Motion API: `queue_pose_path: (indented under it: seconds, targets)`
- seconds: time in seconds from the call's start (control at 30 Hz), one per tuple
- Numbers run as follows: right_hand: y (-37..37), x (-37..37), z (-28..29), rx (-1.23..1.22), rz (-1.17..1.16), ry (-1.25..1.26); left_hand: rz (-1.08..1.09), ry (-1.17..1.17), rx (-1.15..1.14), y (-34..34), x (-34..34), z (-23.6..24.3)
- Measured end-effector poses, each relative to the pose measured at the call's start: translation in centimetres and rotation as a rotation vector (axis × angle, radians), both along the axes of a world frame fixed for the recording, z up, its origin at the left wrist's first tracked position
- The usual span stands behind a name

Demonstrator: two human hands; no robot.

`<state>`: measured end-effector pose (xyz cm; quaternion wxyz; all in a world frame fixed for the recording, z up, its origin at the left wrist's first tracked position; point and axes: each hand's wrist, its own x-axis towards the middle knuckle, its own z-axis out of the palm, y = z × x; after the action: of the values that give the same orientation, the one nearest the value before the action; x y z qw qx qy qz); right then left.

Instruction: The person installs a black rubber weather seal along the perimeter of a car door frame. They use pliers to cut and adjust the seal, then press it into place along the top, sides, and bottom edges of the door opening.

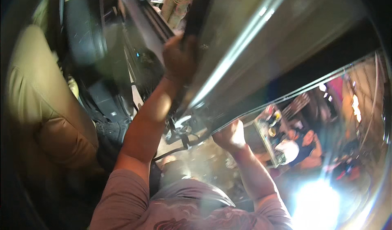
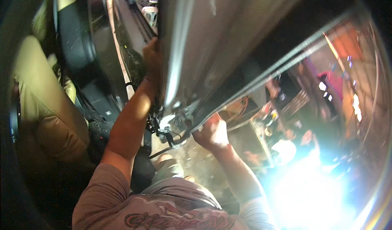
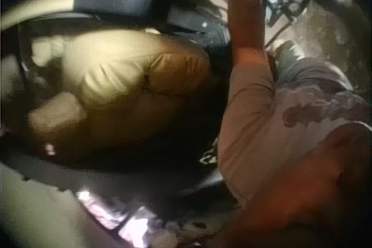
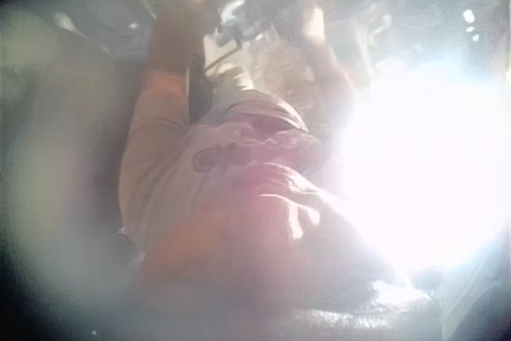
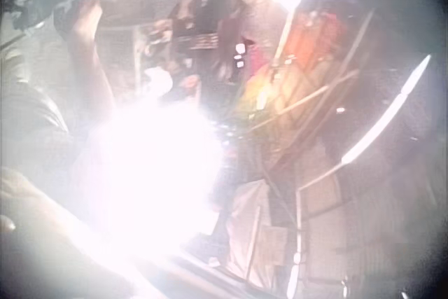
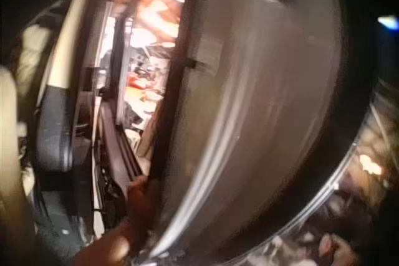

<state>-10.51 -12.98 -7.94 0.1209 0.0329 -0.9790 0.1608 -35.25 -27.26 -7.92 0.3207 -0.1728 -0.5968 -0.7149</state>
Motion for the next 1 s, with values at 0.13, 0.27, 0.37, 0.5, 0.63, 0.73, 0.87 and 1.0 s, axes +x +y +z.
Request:
queue_pose_path:
  seconds: [0.13, 0.27, 0.37, 0.5, 0.63, 0.73, 0.87, 1.0]
  targets:
    - [0.8, 1.6, -0.3, -0.094, -0.019, 0.158, -0.085, -0.083, 0.0, -0.1, -0.7, -0.9]
    - [0.0, 1.0, -1.1, -0.286, 0.009, 0.373, -0.135, -0.133, -0.055, -2.1, -1.1, 0.3]
    - [0.9, 1.9, -1.7, -0.327, 0.04, 0.408, -0.187, -0.168, -0.088, -2.2, -0.8, 0.4]
    - [0.8, 1.4, -3.4, -0.376, -0.009, 0.376, -0.228, -0.208, -0.114, -2.5, -0.9, 0.3]
    - [1.1, 1.1, -4.4, -0.424, 0.024, 0.503, -0.25, -0.235, -0.13, -3.2, -0.6, 0.4]
    - [0.8, 0.7, -4.9, -0.355, 0.063, 0.576, -0.254, -0.25, -0.137, -4.0, -0.6, 0.6]
    - [1.0, 0.4, -5.5, -0.33, 0.067, 0.58, -0.271, -0.265, -0.112, -4.1, -0.4, 0.2]
    - [1.3, 0.6, -5.8, -0.413, 0.041, 0.592, -0.274, -0.279, -0.083, -4.6, 0.0, 0.4]
